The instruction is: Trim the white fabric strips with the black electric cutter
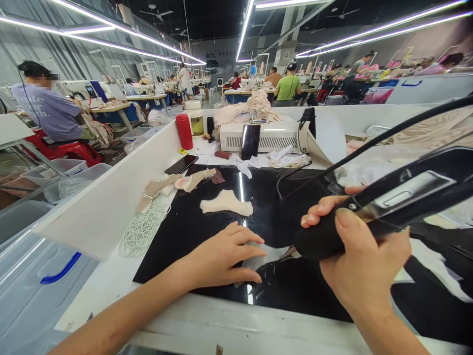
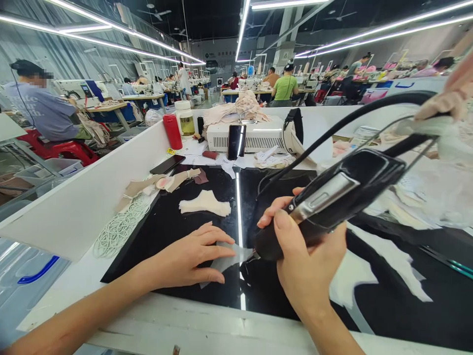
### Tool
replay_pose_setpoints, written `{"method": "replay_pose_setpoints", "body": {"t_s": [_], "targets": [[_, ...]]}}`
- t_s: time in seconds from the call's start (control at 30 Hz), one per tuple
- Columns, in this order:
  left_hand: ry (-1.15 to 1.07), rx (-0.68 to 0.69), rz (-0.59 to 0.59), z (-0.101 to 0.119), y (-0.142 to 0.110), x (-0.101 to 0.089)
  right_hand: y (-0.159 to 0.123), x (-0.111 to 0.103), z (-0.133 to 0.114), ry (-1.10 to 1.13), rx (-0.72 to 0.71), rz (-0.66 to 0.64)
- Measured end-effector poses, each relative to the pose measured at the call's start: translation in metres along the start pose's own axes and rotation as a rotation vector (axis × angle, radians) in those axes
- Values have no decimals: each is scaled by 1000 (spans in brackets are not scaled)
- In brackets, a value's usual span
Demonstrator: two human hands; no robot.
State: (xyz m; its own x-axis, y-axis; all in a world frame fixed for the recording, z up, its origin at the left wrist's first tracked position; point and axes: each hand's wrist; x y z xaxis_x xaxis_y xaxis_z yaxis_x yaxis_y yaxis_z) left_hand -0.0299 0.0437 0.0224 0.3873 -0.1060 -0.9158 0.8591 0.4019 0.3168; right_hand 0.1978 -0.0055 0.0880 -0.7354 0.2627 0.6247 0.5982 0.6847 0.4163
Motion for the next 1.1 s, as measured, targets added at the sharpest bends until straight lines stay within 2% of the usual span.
{"method": "replay_pose_setpoints", "body": {"t_s": [0.2, 0.77, 1.0, 1.1], "targets": [[88, 56, -64, 2, 12, 9, -3, -7, 6, 9, -18, -45], [89, 15, -61, 3, 8, 10, -8, -12, 13, -18, -1, -115], [91, 11, -75, 3, 7, 10, 7, -23, 9, -28, -87, -51], [83, 3, -86, 3, 7, 10, 9, -26, 9, -41, -83, -45]]}}
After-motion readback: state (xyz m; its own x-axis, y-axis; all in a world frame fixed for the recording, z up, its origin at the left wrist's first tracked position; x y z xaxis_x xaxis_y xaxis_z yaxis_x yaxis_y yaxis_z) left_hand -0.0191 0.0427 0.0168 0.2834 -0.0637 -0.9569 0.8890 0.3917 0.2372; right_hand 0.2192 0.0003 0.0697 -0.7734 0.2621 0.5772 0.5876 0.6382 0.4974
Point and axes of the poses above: each hand's wrist, its own y-axis towards the middle knuckle, its own x-axis out of the palm, z = x × y, and after that the axes turned 15 degrees about y, right-handed
